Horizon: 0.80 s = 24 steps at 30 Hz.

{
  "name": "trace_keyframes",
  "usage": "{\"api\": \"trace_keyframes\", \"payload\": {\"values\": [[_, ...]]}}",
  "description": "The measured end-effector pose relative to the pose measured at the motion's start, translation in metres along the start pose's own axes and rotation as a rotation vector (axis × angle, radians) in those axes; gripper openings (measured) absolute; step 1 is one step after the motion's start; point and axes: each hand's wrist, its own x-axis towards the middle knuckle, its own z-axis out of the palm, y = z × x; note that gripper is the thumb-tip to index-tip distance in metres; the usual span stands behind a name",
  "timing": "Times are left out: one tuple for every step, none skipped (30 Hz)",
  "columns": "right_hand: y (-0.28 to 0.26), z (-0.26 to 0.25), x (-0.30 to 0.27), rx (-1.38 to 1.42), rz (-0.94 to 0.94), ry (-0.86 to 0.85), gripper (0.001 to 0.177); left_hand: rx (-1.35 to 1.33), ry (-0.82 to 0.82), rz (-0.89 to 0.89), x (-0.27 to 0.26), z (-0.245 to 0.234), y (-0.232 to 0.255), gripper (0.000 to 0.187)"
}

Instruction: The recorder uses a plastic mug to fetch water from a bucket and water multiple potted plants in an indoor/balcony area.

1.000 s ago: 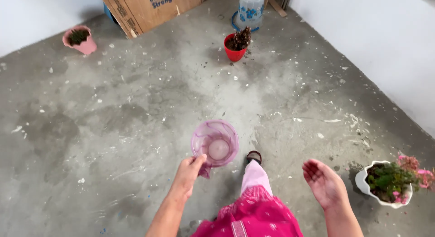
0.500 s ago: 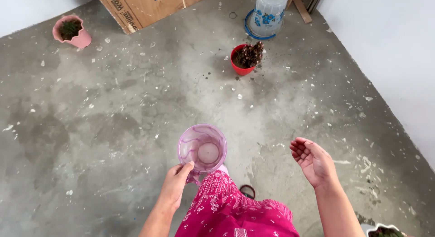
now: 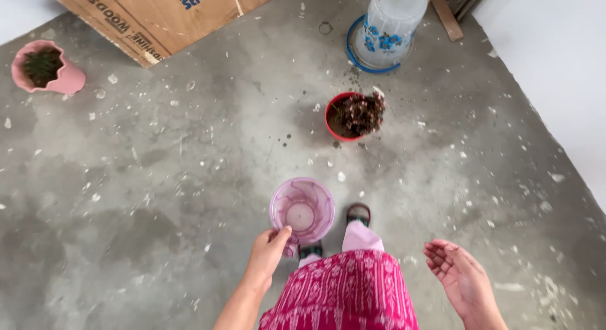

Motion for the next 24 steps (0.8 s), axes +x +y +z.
{"api": "trace_keyframes", "payload": {"values": [[0.002,0.007,0.037,-0.027,0.012,-0.016,0.034,0.001,0.02,-0.026,0.031,0.011,0.0,0.037],[0.006,0.017,0.082,-0.051,0.016,-0.034,0.034,0.002,0.038,-0.041,0.071,0.023,0.0,0.036],[0.016,0.027,0.136,-0.048,0.005,-0.043,0.034,0.0,0.039,-0.027,0.123,0.034,-0.001,0.036],[0.033,0.027,0.181,-0.054,0.03,-0.067,0.034,-0.015,0.056,-0.049,0.164,0.045,-0.018,0.037],[0.054,0.025,0.227,-0.061,0.056,-0.091,0.034,-0.031,0.073,-0.071,0.206,0.055,-0.039,0.037],[0.074,0.029,0.292,-0.065,0.061,-0.085,0.034,-0.032,0.071,-0.079,0.255,0.068,-0.049,0.037],[0.096,0.031,0.356,-0.137,0.063,-0.115,0.032,-0.065,0.087,-0.083,0.303,0.081,-0.061,0.038],[0.121,0.032,0.416,-0.207,0.064,-0.15,0.031,-0.098,0.106,-0.083,0.348,0.092,-0.076,0.038],[0.139,0.036,0.461,-0.209,0.067,-0.148,0.031,-0.099,0.106,-0.087,0.392,0.1,-0.097,0.038],[0.153,0.038,0.506,-0.29,0.082,-0.175,0.033,-0.139,0.136,-0.081,0.437,0.11,-0.116,0.038],[0.168,0.04,0.548,-0.37,0.097,-0.202,0.035,-0.18,0.165,-0.076,0.479,0.12,-0.136,0.038],[0.173,0.051,0.583,-0.375,0.097,-0.197,0.035,-0.183,0.161,-0.079,0.514,0.129,-0.141,0.038],[0.178,0.061,0.614,-0.486,0.112,-0.239,0.039,-0.239,0.176,-0.039,0.546,0.137,-0.148,0.035],[0.187,0.068,0.636,-0.595,0.133,-0.28,0.043,-0.291,0.193,-0.004,0.569,0.142,-0.159,0.032],[0.198,0.066,0.651,-0.597,0.139,-0.275,0.043,-0.291,0.191,-0.011,0.595,0.145,-0.17,0.032],[0.203,0.069,0.667,-0.639,0.146,-0.34,0.047,-0.381,0.19,-0.003,0.623,0.147,-0.172,0.029],[0.205,0.073,0.678,-0.68,0.153,-0.405,0.051,-0.471,0.189,0.005,0.647,0.149,-0.172,0.026],[0.213,0.074,0.682,-0.679,0.137,-0.413,0.051,-0.474,0.188,0.023,0.673,0.148,-0.18,0.026],[0.219,0.074,0.682,-0.721,0.171,-0.46,0.053,-0.536,0.189,-0.009,0.695,0.146,-0.185,0.025],[0.222,0.077,0.682,-0.762,0.191,-0.505,0.056,-0.597,0.18,-0.028,0.718,0.145,-0.183,0.023],[0.223,0.084,0.684,-0.76,0.16,-0.512,0.056,-0.602,0.171,0.001,0.738,0.144,-0.176,0.023],[0.226,0.082,0.677,-0.825,0.187,-0.492,0.055,-0.605,0.187,-0.034,0.748,0.146,-0.178,0.025],[0.227,0.081,0.67,-0.889,0.215,-0.47,0.055,-0.609,0.202,-0.07,0.758,0.148,-0.179,0.026],[0.231,0.076,0.67,-0.888,0.202,-0.463,0.055,-0.61,0.19,-0.062,0.776,0.15,-0.187,0.026]]}}
